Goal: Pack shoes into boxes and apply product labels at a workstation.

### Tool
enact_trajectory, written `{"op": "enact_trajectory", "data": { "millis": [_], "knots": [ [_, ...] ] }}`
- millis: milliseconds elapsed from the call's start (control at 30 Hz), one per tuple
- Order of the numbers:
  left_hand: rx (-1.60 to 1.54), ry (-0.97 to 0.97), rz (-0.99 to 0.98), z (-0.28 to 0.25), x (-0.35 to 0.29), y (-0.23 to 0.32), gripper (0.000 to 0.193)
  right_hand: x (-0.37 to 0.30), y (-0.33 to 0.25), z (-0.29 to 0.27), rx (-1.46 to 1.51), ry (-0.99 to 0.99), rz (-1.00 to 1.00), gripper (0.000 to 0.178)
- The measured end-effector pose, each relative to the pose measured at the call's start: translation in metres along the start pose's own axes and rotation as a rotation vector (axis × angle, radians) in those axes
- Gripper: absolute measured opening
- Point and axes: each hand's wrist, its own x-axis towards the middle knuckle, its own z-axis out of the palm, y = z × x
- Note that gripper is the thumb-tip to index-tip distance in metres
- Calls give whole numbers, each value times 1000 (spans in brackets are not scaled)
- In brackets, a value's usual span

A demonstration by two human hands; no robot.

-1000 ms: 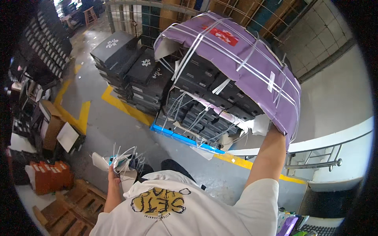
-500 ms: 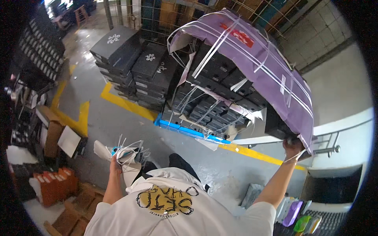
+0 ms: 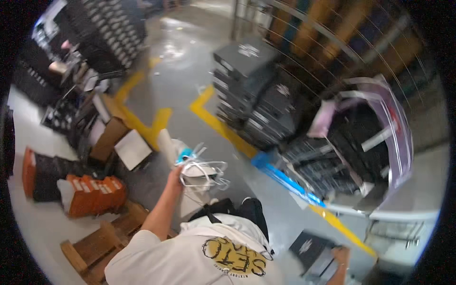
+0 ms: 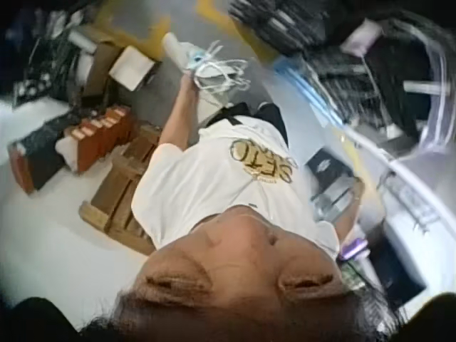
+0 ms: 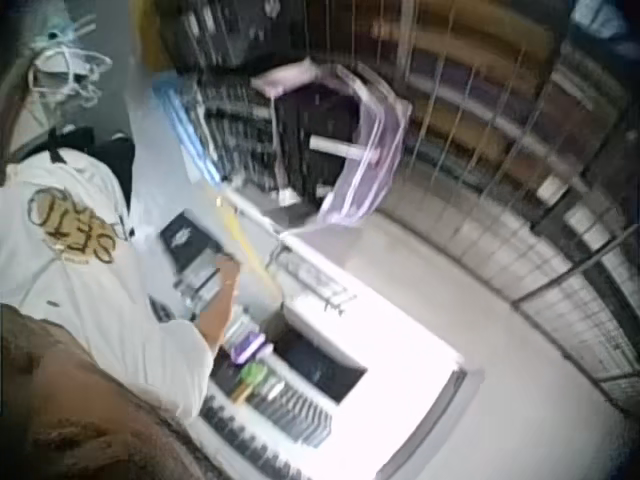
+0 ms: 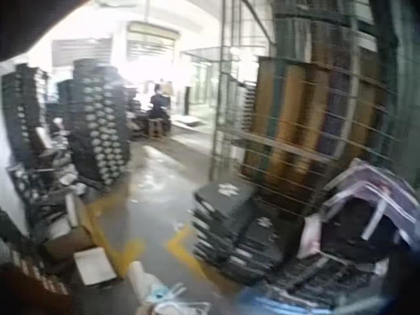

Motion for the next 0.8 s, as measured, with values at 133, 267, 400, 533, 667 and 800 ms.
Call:
{"op": "enact_trajectory", "data": {
  "millis": [133,267,400,533,667,800],
  "knots": [
    [64,107,90,29,5,64,52,46,-42,183,-242,-397,-159,43],
    [65,77,238,22,53,125,43,11,-278,194,-287,-550,-341,44],
    [140,107,339,19,107,221,52,-9,-467,168,-201,-443,-418,48],
    [167,226,351,9,162,323,56,90,-572,235,-207,-332,-605,66],
    [191,384,359,53,151,448,55,74,-723,174,-130,-416,-516,67],
    [114,354,411,21,227,532,56,98,-842,160,-203,-488,-437,70]
  ]
}}
